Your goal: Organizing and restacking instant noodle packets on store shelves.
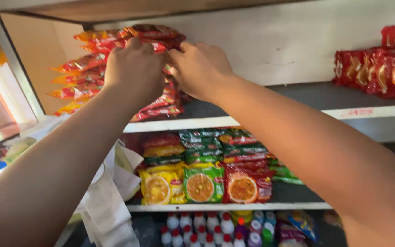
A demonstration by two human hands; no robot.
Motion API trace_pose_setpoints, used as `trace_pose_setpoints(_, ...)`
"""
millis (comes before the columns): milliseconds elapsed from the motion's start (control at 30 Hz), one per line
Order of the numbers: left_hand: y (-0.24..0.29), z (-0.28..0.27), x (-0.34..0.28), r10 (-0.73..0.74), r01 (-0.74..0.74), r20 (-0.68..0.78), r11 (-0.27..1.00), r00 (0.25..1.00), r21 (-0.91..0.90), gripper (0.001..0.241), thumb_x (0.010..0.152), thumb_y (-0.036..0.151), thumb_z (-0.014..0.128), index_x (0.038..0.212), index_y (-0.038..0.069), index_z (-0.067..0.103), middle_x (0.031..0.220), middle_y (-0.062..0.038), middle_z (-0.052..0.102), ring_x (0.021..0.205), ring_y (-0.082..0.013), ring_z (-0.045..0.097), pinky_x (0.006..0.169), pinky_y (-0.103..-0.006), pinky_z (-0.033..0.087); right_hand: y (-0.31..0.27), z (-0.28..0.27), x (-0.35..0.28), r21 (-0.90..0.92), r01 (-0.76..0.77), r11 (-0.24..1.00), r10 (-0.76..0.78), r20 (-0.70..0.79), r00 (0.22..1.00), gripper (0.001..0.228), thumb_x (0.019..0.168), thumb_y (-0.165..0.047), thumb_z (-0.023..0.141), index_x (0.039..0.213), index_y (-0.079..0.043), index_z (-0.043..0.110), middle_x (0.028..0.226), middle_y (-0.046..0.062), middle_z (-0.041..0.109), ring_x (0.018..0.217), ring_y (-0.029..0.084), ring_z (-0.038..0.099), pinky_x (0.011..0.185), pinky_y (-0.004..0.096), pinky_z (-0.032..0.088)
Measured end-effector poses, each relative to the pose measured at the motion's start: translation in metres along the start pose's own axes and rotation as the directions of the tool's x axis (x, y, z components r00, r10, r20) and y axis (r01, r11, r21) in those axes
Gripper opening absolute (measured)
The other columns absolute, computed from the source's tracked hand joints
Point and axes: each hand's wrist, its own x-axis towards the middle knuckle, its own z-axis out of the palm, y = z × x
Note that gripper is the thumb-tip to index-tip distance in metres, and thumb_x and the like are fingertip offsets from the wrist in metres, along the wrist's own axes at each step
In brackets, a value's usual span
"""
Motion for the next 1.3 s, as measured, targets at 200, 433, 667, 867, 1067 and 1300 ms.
trace_pose_setpoints(200,-0.053,0.085,0.024,-0.293,0.288,-0.067,0.955,0.954,-0.073,0.067,0.090,0.054,0.066,0.141,0.013,0.054,0.146,-0.017,0.047,0.139,-0.0398,0.039,0.096,-0.0551,0.049,0.010,0.071,0.041,0.037,-0.129,0.991,0.130,-0.035,0.991,0.058,0.088,-0.046,0.068,0.136,-0.016,0.057,0.130,0.016,0.059,0.119,0.038,0.059,0.092,0.053,0.051)
trace_pose_setpoints(433,-0.069,0.127,0.042,-0.584,0.580,0.103,0.742,0.806,-0.336,0.102,0.083,0.077,0.060,0.162,0.026,0.021,0.164,-0.027,0.014,0.147,-0.0501,0.023,0.106,-0.0597,0.038,0.027,0.140,0.064,0.119,-0.437,0.891,0.429,0.088,0.899,0.103,0.078,-0.072,0.072,0.159,-0.024,0.028,0.156,0.025,0.036,0.136,0.044,0.044,0.105,0.054,0.042)
trace_pose_setpoints(667,-0.071,0.162,0.053,-0.644,0.669,0.216,0.632,0.734,-0.390,0.096,0.078,0.082,0.057,0.155,0.027,0.038,0.139,-0.022,0.055,0.146,-0.0440,0.034,0.111,-0.0678,0.026,0.054,0.196,0.080,0.527,-0.456,0.717,0.393,0.236,0.889,0.107,0.075,-0.072,0.069,0.161,-0.031,0.021,0.156,0.016,0.047,0.135,0.039,0.054,0.108,0.044,0.045)
trace_pose_setpoints(867,-0.058,0.200,0.050,-0.685,0.575,-0.161,0.698,0.711,-0.427,0.080,0.082,0.076,0.066,0.136,0.017,0.061,0.107,-0.020,0.073,0.129,-0.0388,0.052,0.105,-0.0632,0.028,0.052,0.221,0.069,0.637,-0.306,0.707,0.357,0.051,0.933,0.085,0.085,-0.061,0.070,0.157,-0.027,0.036,0.143,0.013,0.063,0.132,0.035,0.062,0.108,0.043,0.048)
trace_pose_setpoints(1067,-0.055,0.207,0.041,-0.627,0.427,-0.407,0.765,0.665,-0.482,0.068,0.082,0.067,0.076,0.129,0.018,0.067,0.099,-0.014,0.074,0.115,-0.0370,0.058,0.106,-0.0574,0.031,0.050,0.221,0.062,0.599,-0.138,0.789,0.299,-0.178,0.937,0.075,0.089,-0.050,0.076,0.150,-0.020,0.045,0.140,0.015,0.065,0.130,0.038,0.061,0.108,0.046,0.048)
trace_pose_setpoints(1300,-0.058,0.216,0.036,-0.574,0.376,-0.496,0.813,0.652,-0.445,0.064,0.089,0.066,0.074,0.127,0.015,0.067,0.103,-0.015,0.074,0.117,-0.0364,0.058,0.107,-0.0574,0.030,0.046,0.214,0.054,0.499,-0.016,0.867,0.211,-0.337,0.918,0.068,0.092,-0.045,0.075,0.148,-0.016,0.048,0.138,0.016,0.066,0.128,0.039,0.060,0.109,0.047,0.047)
